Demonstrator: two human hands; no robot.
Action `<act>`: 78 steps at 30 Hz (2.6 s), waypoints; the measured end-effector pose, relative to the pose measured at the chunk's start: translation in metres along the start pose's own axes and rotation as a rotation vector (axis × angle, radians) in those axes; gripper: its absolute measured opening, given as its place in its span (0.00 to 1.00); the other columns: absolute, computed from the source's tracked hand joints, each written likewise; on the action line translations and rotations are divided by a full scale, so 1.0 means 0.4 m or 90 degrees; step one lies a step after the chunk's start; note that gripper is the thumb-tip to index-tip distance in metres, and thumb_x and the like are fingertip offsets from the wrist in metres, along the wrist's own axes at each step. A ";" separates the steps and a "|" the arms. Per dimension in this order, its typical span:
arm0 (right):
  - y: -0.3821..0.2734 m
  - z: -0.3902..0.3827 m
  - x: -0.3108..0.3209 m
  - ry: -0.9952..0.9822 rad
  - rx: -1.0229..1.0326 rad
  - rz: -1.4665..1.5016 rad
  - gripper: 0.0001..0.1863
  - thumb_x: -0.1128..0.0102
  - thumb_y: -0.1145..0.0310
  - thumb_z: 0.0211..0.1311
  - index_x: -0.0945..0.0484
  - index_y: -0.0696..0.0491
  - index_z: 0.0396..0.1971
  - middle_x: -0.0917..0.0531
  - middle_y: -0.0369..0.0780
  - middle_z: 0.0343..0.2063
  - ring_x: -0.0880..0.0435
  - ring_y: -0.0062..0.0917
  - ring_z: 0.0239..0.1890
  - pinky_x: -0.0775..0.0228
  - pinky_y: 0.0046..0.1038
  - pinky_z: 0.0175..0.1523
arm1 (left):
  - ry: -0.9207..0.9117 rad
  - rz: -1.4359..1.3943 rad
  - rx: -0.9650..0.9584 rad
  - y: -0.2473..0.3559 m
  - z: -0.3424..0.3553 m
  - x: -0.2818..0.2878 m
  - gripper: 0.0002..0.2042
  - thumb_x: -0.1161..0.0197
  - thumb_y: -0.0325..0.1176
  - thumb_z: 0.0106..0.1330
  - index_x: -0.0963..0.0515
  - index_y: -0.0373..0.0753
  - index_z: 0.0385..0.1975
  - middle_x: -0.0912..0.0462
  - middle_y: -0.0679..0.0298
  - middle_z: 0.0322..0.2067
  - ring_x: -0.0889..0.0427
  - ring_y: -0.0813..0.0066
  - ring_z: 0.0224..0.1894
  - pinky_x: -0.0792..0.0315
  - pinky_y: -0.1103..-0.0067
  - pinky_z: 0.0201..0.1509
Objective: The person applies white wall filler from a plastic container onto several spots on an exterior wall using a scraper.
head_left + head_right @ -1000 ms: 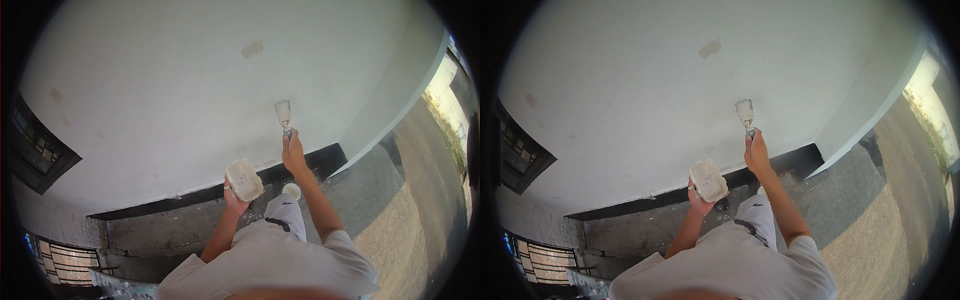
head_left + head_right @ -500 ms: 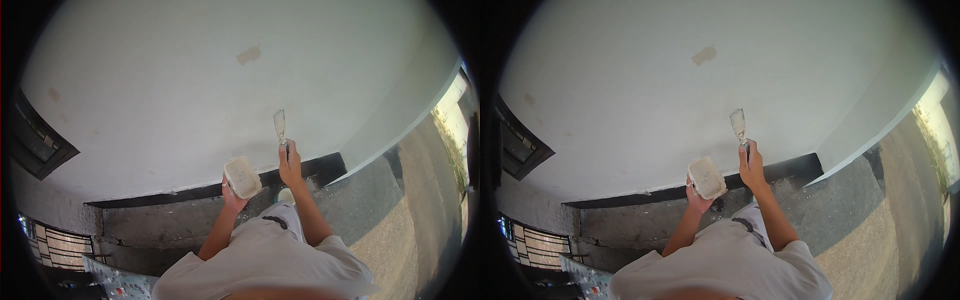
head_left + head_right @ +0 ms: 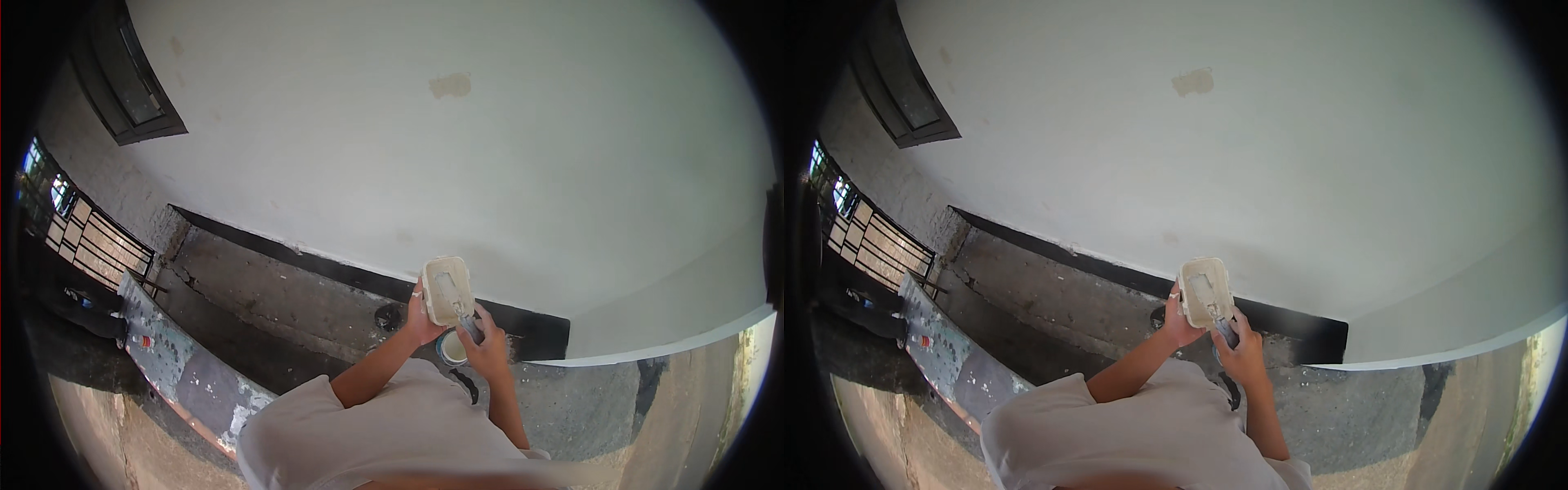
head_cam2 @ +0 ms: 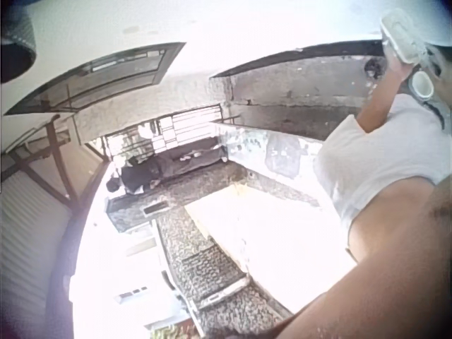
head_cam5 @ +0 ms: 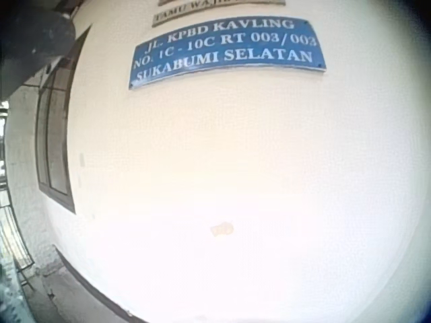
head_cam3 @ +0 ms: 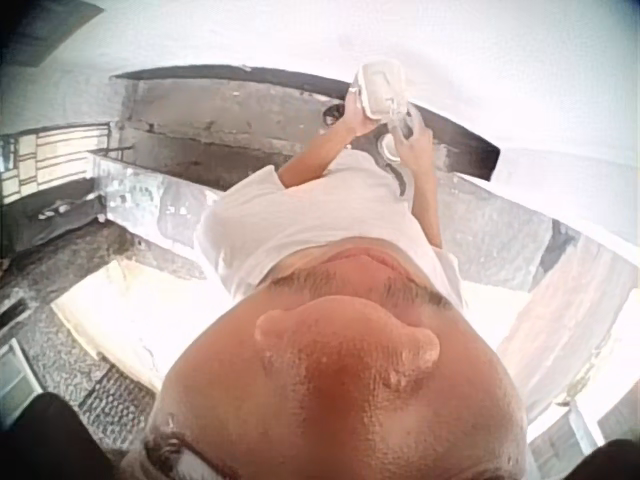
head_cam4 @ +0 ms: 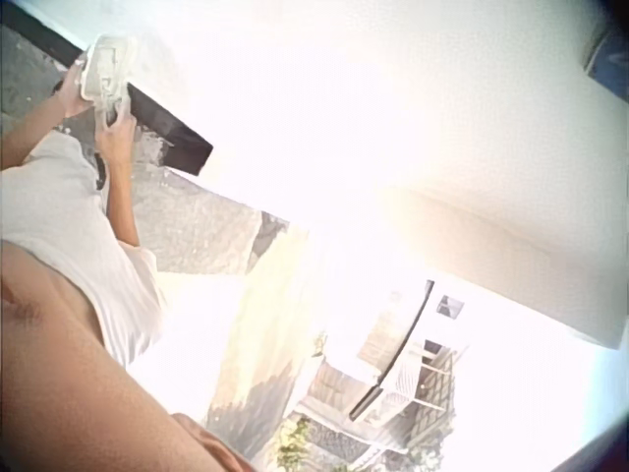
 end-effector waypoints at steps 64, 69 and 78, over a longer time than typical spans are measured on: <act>-0.004 -0.247 -0.408 0.744 -0.162 -0.253 0.27 0.23 0.69 0.45 0.17 0.47 0.51 0.15 0.43 0.34 0.18 0.34 0.28 0.24 0.30 0.33 | -0.088 0.057 0.845 -0.163 -0.078 0.219 0.36 0.58 0.67 0.65 0.32 0.47 0.65 0.24 0.55 0.57 0.24 0.50 0.58 0.31 0.50 0.61; 0.039 -0.267 -0.375 0.800 -0.119 -0.228 0.23 0.25 0.73 0.46 0.16 0.55 0.46 0.16 0.43 0.27 0.20 0.29 0.24 0.31 0.26 0.28 | -0.100 0.011 0.805 -0.214 -0.034 0.311 0.35 0.57 0.66 0.65 0.31 0.49 0.64 0.24 0.59 0.58 0.25 0.53 0.59 0.33 0.52 0.63; 0.300 -0.275 -0.433 0.868 -0.030 0.046 0.17 0.30 0.65 0.60 0.17 0.62 0.43 0.16 0.39 0.23 0.22 0.19 0.19 0.32 0.20 0.24 | -0.150 -0.048 0.687 -0.297 0.027 0.457 0.33 0.58 0.64 0.68 0.33 0.51 0.66 0.26 0.65 0.61 0.26 0.59 0.61 0.35 0.58 0.66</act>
Point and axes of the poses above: each hand's wrist, its own z-axis towards the middle knuckle, its own x-axis out of the back of the hand, y = z × x, the point moved 7 cm from there along z, towards the middle knuckle
